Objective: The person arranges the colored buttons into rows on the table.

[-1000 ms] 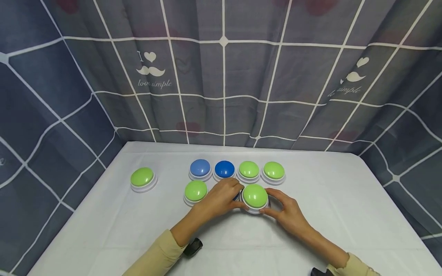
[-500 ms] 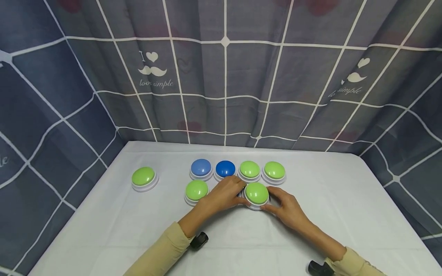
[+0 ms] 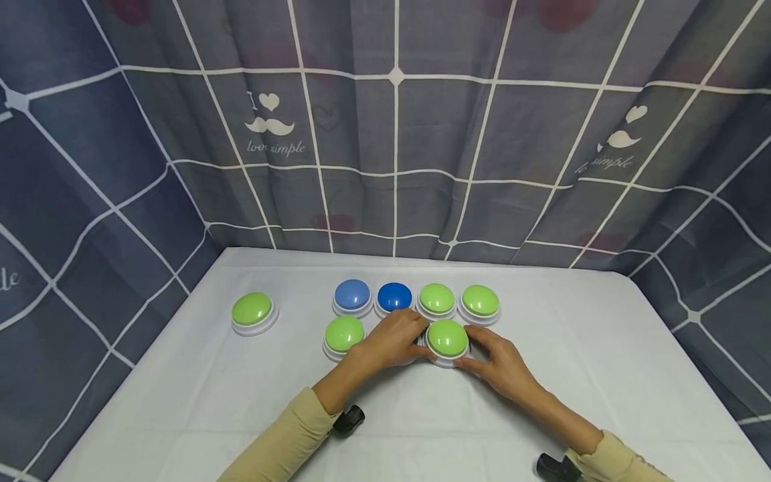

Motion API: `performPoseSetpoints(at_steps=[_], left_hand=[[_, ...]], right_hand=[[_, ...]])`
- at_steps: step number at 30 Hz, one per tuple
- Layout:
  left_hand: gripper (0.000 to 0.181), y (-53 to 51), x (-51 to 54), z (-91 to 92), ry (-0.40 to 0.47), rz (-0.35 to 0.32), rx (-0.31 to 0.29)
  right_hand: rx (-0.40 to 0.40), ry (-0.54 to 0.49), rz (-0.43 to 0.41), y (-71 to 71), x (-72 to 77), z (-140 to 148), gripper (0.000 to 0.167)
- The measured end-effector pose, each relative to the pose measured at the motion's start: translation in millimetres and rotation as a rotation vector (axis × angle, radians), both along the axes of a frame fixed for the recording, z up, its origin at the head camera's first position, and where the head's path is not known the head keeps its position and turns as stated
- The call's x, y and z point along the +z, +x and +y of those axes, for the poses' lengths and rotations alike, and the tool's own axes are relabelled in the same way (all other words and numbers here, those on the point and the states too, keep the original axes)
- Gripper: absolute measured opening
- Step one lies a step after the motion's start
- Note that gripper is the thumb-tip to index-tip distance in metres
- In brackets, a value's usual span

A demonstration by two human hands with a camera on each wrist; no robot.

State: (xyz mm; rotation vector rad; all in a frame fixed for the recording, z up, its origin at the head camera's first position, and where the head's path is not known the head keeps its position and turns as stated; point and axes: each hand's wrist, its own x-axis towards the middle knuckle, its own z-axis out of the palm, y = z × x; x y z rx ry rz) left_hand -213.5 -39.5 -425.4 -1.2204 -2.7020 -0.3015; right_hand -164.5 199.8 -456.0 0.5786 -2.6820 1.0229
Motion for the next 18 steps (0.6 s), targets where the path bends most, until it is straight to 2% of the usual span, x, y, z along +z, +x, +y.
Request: performPoseSetpoints(at_steps=[5, 9, 13, 18], left_hand=[[0.04, -0.5, 0.2, -1.0, 0.005, -0.016, 0.02], [0.041, -0.1, 0.2, -2.2, 0.013, -0.027, 0.036], [0.051, 3.2, 5.5, -7.4, 0.036, -0.078, 0.111], [0.066, 9.3, 21.5, -27.2, 0.108, -0.171, 0.226]], right_hand=[[0.011, 0.022, 0.021, -1.4, 2.6, -1.3, 0.061], [0.019, 0.029, -0.013, -1.6, 6.4, -1.5, 0.063], [0.022, 0.051, -0.033, -2.9, 12.2, 0.1, 0.07], [0.028, 0.034, -0.011, -7.3, 23.1, -3.3, 0.07]])
